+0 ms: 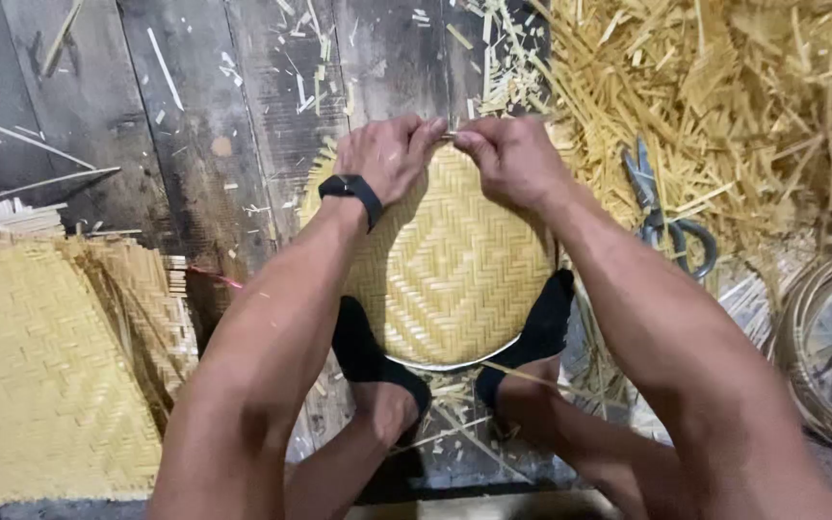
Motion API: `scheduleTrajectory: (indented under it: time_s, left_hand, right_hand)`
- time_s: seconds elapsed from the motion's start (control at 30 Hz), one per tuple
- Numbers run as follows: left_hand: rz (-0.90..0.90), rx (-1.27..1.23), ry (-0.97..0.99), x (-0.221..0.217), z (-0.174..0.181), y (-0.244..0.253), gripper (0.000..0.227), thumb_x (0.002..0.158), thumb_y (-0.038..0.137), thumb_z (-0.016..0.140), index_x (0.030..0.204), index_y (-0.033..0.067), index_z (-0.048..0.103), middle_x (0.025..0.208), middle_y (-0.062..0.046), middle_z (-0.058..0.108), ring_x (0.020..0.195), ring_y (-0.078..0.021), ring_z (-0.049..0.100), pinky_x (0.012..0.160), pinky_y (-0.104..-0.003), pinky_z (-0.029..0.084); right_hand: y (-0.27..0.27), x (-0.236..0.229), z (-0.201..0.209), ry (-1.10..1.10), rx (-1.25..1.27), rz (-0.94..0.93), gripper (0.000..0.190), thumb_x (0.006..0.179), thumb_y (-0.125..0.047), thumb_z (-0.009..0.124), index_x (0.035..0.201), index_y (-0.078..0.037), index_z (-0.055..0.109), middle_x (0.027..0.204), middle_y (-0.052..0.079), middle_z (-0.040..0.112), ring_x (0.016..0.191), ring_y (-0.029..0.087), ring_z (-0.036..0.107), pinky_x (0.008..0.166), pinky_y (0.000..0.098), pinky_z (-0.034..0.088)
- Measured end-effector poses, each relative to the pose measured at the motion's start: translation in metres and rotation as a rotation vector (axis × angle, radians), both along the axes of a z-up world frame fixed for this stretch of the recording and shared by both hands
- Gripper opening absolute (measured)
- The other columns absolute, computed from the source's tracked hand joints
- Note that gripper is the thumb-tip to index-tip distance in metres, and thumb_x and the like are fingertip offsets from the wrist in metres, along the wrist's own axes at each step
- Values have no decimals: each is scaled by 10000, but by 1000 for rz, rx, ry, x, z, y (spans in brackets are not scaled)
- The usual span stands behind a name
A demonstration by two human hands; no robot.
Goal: Assemble and trim bamboo trays using pre-woven mats and hoops.
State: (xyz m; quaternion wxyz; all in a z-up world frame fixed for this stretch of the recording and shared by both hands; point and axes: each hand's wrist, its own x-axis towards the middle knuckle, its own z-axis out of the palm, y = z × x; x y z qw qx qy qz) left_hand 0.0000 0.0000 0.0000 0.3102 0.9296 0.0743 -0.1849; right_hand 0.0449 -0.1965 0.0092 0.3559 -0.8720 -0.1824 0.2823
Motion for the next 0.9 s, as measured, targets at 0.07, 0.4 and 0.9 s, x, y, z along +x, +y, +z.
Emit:
scheduleTrajectory:
  time_s: [0.07,0.4,0.9]
  left_hand:
    - [58,0,153,-1,-10,0,566,1059,624,428,1042,171,766,975,-150,759,930,-342,704,838,-479,542]
    - [214,-106,250,9,-20,-3,626,924,659,534,1036,83,751,938,-175,754,919,-335,720,868,-482,527]
    - [393,-440,324,17,-45,6,429,871,463,726,749,58,659,657,-41,601,588,-172,514,527,-380,404]
  right_hand:
    - [6,-2,24,91,-22,-51,265,1046,-273,585,1126,-103,772,928,161,774,747,317,702,741,440,559]
    - [-35,-85,-9,-114,-328,-566,576,1116,-439,416,1069,72,679,1021,328,679,987,519,636,906,592,472]
    - [-5,-29,6,188,-328,-363,715,1078,-506,209,1221,52,631,1179,307,674,1158,439,629,1070,555,432]
